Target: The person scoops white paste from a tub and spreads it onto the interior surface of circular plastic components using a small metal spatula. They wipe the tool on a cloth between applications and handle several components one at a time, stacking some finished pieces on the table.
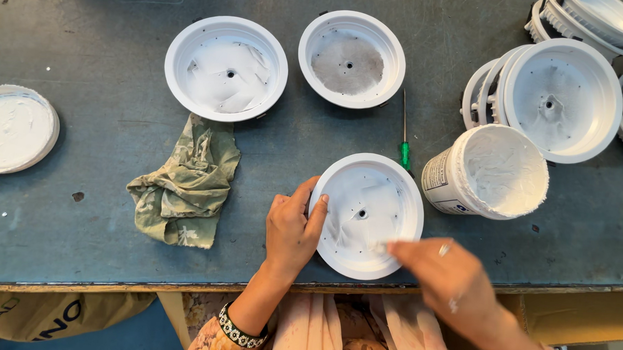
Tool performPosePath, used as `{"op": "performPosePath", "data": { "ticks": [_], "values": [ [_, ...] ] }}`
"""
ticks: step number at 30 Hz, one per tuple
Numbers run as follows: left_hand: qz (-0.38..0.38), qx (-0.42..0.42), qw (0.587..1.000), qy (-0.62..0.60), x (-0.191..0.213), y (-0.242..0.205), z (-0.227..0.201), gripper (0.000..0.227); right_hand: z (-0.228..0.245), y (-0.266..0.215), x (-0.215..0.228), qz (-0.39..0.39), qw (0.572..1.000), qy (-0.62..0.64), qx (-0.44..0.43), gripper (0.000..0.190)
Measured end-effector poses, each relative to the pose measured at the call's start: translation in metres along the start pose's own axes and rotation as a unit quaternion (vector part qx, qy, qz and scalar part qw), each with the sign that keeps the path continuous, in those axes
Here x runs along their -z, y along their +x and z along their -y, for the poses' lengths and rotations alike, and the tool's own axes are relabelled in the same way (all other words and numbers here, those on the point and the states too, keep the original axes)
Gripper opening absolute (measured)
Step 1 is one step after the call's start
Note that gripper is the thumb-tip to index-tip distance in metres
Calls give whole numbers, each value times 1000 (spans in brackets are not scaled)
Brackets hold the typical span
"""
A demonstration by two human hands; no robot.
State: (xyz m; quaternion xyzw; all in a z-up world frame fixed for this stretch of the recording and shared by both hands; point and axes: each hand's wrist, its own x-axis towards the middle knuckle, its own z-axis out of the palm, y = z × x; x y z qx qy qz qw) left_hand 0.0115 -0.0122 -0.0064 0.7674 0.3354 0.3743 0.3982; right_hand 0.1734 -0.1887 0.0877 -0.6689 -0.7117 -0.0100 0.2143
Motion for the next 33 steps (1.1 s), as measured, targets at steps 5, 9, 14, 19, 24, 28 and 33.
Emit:
{"op": "performPosePath", "data": {
  "ticks": [5,9,14,19,24,28,33],
  "values": [
    [-7,32,999,19,5,-2,2,28,-3,21,-1,-116,982,66,-137,31],
    [-51,6,997,59,25,-7,7,29,1,29,-11,-149,965,130,-171,23],
    [-70,122,989,37,72,-24,18,33,3,59,-28,-169,962,176,-119,27],
    [-105,189,976,-1,91,-46,24,37,-35,135,-71,-243,969,-9,-35,33],
    [-122,103,987,4,92,-50,28,36,-80,166,-105,-200,971,-119,-52,37],
    [-81,209,974,19,93,-46,31,39,-87,165,-103,-111,984,-121,-71,49],
    [-104,136,985,17,92,-47,33,37,-55,145,-92,-104,987,-112,-45,68]
  ]
}}
